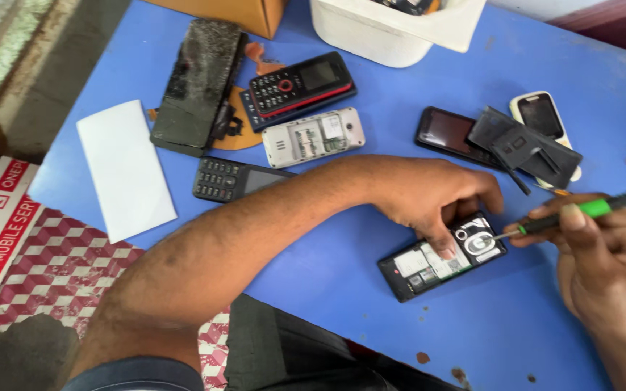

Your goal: The person uses a screwdriver to remove screws from the back of a disassembled mobile phone. They then use a small brush to clean the internal components around the camera module. The person continues to unscrew and adjust parts within the phone's chassis.

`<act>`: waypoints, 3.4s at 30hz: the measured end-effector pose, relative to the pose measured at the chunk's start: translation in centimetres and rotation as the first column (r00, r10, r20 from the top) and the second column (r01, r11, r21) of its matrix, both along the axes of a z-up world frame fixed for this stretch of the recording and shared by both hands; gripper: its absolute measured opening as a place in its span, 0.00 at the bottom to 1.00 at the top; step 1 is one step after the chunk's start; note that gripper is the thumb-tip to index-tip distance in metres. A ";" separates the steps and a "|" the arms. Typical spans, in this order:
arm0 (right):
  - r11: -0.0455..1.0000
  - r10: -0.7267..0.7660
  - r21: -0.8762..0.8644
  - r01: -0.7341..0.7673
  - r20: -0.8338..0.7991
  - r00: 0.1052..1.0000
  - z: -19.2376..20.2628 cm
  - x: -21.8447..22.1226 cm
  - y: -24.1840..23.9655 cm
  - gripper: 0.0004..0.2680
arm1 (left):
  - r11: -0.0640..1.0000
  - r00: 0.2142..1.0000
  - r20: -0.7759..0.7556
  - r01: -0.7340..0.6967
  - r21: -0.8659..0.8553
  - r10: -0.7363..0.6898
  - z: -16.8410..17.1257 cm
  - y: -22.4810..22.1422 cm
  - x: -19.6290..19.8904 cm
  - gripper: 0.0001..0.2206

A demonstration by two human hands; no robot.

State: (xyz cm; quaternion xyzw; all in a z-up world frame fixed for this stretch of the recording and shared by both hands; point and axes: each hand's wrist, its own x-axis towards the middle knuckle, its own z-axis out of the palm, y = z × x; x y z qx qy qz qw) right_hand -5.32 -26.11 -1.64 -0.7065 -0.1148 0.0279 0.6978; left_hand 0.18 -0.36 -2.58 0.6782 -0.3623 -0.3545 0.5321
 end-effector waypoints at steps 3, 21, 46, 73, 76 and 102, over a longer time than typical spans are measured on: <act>0.996 0.015 0.091 -0.012 -0.030 0.999 0.1 0.4 -0.4 0.20 | 0.989 0.980 0.191 -0.073 0.127 0.047 0.3 0.0 -0.2 0.35; 0.964 0.130 -0.265 -0.022 0.399 0.908 1.4 -0.3 0.0 0.22 | 0.954 0.993 0.121 -0.041 0.298 0.005 4.1 0.1 -0.8 0.38; 0.887 0.127 -0.417 0.199 0.632 0.764 1.6 -0.4 -0.6 0.23 | 0.959 0.994 0.105 -0.001 0.284 -0.030 4.2 0.3 -0.7 0.33; 0.854 0.260 -0.489 0.177 0.697 0.669 1.7 -1.2 -0.6 0.30 | 0.966 0.993 0.115 -0.006 0.260 -0.024 3.7 0.2 -0.7 0.33; 0.859 0.264 -0.482 0.175 0.708 0.655 1.4 -0.9 -0.7 0.32 | 0.966 0.993 0.119 -0.007 0.258 -0.025 4.0 0.3 -0.7 0.33; 0.992 -0.080 -0.093 0.088 0.082 0.993 0.6 0.1 0.6 0.29 | 0.967 0.994 0.100 0.008 0.256 -0.035 3.8 -0.2 -0.8 0.36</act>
